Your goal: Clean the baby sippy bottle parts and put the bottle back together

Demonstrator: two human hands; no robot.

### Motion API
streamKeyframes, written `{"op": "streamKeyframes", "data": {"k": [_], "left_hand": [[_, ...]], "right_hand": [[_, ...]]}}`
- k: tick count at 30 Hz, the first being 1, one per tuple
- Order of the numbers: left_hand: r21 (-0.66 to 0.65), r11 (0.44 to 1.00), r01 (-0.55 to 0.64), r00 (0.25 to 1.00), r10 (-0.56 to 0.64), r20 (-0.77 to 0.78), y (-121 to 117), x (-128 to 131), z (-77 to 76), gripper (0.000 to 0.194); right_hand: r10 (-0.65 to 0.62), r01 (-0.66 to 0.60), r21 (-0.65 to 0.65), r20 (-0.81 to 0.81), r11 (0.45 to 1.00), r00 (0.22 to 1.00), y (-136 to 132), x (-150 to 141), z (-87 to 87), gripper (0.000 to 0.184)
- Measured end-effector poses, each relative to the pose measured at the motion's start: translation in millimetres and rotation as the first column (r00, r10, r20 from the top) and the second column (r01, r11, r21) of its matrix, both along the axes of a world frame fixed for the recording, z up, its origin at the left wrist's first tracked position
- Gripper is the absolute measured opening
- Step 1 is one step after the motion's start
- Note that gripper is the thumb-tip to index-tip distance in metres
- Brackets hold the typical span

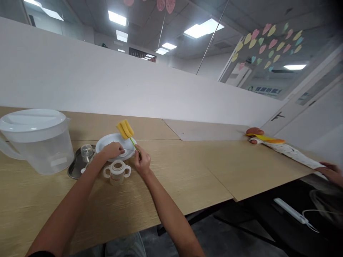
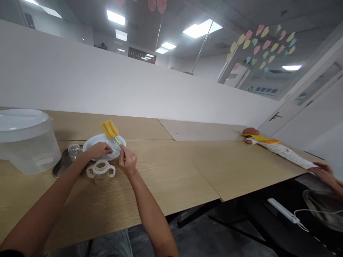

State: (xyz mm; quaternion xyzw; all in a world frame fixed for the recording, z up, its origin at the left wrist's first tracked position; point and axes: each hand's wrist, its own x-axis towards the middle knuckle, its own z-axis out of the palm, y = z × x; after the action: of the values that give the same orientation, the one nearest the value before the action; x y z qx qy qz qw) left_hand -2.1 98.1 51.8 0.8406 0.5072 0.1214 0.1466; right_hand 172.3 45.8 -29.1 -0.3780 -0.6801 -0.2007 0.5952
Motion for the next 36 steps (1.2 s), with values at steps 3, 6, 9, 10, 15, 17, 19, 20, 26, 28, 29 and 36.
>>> {"op": "streamKeyframes", "data": {"k": [3, 6, 9, 10, 15, 17, 19, 20, 26, 28, 29, 36], "left_hand": [[-0.009, 1.000, -0.029, 0.998, 0.029, -0.059, 8, -1, -13.8, 0.024], [0.003, 0.999, -0.050, 0.994, 0.050, -0.096, 8, -3, -17.0, 0.023], [0.022, 0.998, -0.062, 0.992, 0.064, -0.109, 4, -3, -10.1, 0.021], [0.031, 0.997, -0.064, 0.992, 0.067, -0.107, 2, -4, -4.9, 0.021], [0.102, 0.994, -0.046, 0.999, 0.048, -0.012, -12, -28, 39.5, 0.027], [0.170, 0.981, -0.094, 0.981, 0.062, 0.183, -21, -40, 58.9, 0.034], [0.182, 0.963, -0.200, 0.901, 0.107, 0.420, -30, -47, 74.3, 0.043], [0.166, 0.955, -0.247, 0.843, 0.127, 0.523, -35, -49, 79.8, 0.046], [0.082, 0.982, -0.169, 0.632, 0.045, 0.773, -48, -33, 87.3, 0.065], [0.063, 0.987, -0.149, 0.627, 0.045, 0.777, -49, -26, 85.3, 0.066], [0.049, 0.988, -0.144, 0.627, 0.053, 0.777, -50, -24, 84.6, 0.064], [0.014, 1.000, -0.005, 0.744, -0.005, 0.668, -57, -29, 90.3, 0.063]], "right_hand": [[-0.024, 0.025, -0.030, 0.029, 0.999, 0.999, 1, 0, -1.3, 0.036], [-0.040, 0.041, -0.038, 0.034, 0.998, 0.999, 1, 0, -1.2, 0.035], [-0.030, 0.030, -0.008, 0.004, 1.000, 1.000, 0, -1, 0.4, 0.033], [-0.026, 0.026, -0.001, -0.008, 1.000, 1.000, 0, -1, 0.8, 0.032], [-0.047, 0.040, -0.070, -0.094, 0.997, 0.994, 1, 0, 1.2, 0.035], [-0.056, 0.046, -0.083, -0.121, 0.995, 0.991, 1, 0, 0.9, 0.036], [-0.061, 0.052, -0.071, -0.132, 0.996, 0.989, 1, -1, 0.4, 0.036], [-0.061, 0.054, -0.061, -0.126, 0.997, 0.990, 1, -2, 0.1, 0.036], [-0.032, 0.030, 0.025, 0.052, 0.999, 0.998, -1, -3, -2.5, 0.036], [-0.021, 0.013, 0.077, 0.101, 0.997, 0.995, -2, -1, -2.8, 0.038], [-0.015, 0.003, 0.100, 0.124, 0.995, 0.992, -2, 0, -2.7, 0.039], [0.023, -0.029, 0.078, 0.069, 0.997, 0.997, -3, 1, -3.7, 0.038]]}}
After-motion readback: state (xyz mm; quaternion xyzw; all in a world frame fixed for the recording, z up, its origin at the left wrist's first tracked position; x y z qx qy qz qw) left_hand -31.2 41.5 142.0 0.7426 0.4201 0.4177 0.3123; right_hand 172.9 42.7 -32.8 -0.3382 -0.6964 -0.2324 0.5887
